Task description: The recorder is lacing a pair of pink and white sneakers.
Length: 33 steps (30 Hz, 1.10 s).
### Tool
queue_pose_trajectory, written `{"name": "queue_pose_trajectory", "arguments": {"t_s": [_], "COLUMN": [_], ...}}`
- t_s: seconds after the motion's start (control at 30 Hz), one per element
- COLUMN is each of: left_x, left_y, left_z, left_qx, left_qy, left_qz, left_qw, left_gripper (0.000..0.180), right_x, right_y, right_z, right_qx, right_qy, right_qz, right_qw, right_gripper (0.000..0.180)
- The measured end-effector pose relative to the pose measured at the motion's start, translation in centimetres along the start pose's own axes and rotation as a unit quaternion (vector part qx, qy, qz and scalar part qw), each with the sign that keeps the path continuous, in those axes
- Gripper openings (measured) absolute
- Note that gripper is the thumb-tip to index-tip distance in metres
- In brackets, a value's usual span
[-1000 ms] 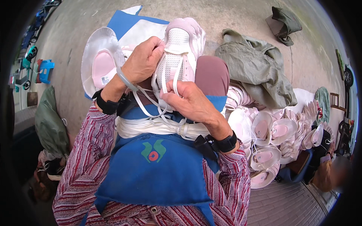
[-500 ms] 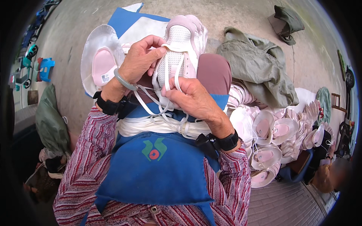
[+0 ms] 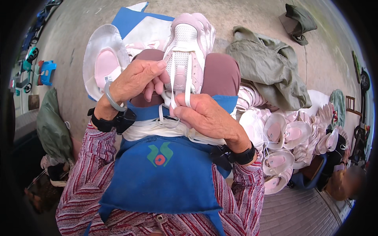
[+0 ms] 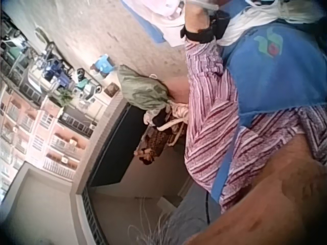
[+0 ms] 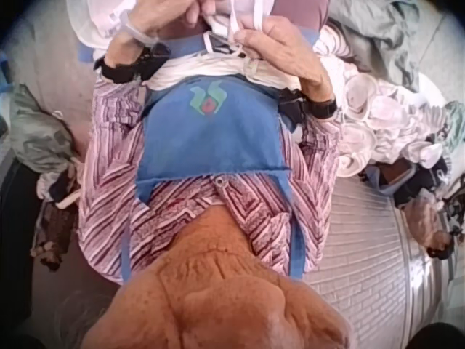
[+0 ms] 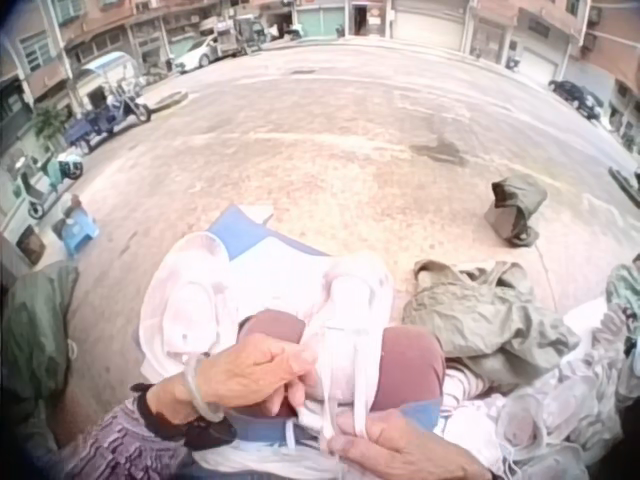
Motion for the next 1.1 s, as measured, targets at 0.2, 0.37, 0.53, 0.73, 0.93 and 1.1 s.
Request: {"name": "queue_pose_trajectory", "arguments": {"t_s": [0.2, 0.37, 0.53, 0.73, 0.93, 1.1], "left_x": [-1.5, -2.8, -2.4, 2.5, 5.0, 4.5], "left_y": [-4.3, -2.9, -2.8, 3.2, 4.5, 6.2], "left_z": [0.0, 0.7, 2.0, 5.0, 6.7, 6.0], "left_qx": [-0.042, -0.043, -0.047, -0.094, -0.164, -0.145], "left_qy": [0.037, 0.002, 0.009, -0.212, -0.277, -0.272], "left_qz": [0.234, 0.282, 0.261, 0.442, 0.533, 0.66], "left_qw": [0.971, 0.958, 0.964, 0.866, 0.782, 0.686], "left_gripper": [0.04, 0.028, 0.026, 0.033, 0.022, 0.022], "right_x": [-0.1, -1.0, 0.1, 0.4, 3.9, 6.2], "right_y": [-3.6, -2.2, 2.3, 6.3, 8.7, 8.2], "right_z": [-2.8, -0.2, 2.1, 5.6, 7.5, 6.4], "right_qx": [0.126, 0.035, 0.166, 0.28, 0.336, 0.269], "right_qy": [0.217, 0.052, 0.015, 0.049, 0.097, 0.14], "right_qz": [0.316, 0.304, 0.231, -0.057, -0.247, -0.43], "right_qw": [0.915, 0.951, 0.958, 0.957, 0.904, 0.85], "right_gripper": [0.015, 0.019, 0.023, 0.016, 0.019, 0.017]}}
Point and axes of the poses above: each hand's wrist, its own z-axis away from the middle knuckle, its own y-axis out of the back of the hand, x = y × z, the point moved 6 cm from there along -z, towards the middle knuckle, and after that the axes turned 1 degree about -x, right-handed, at the moved point
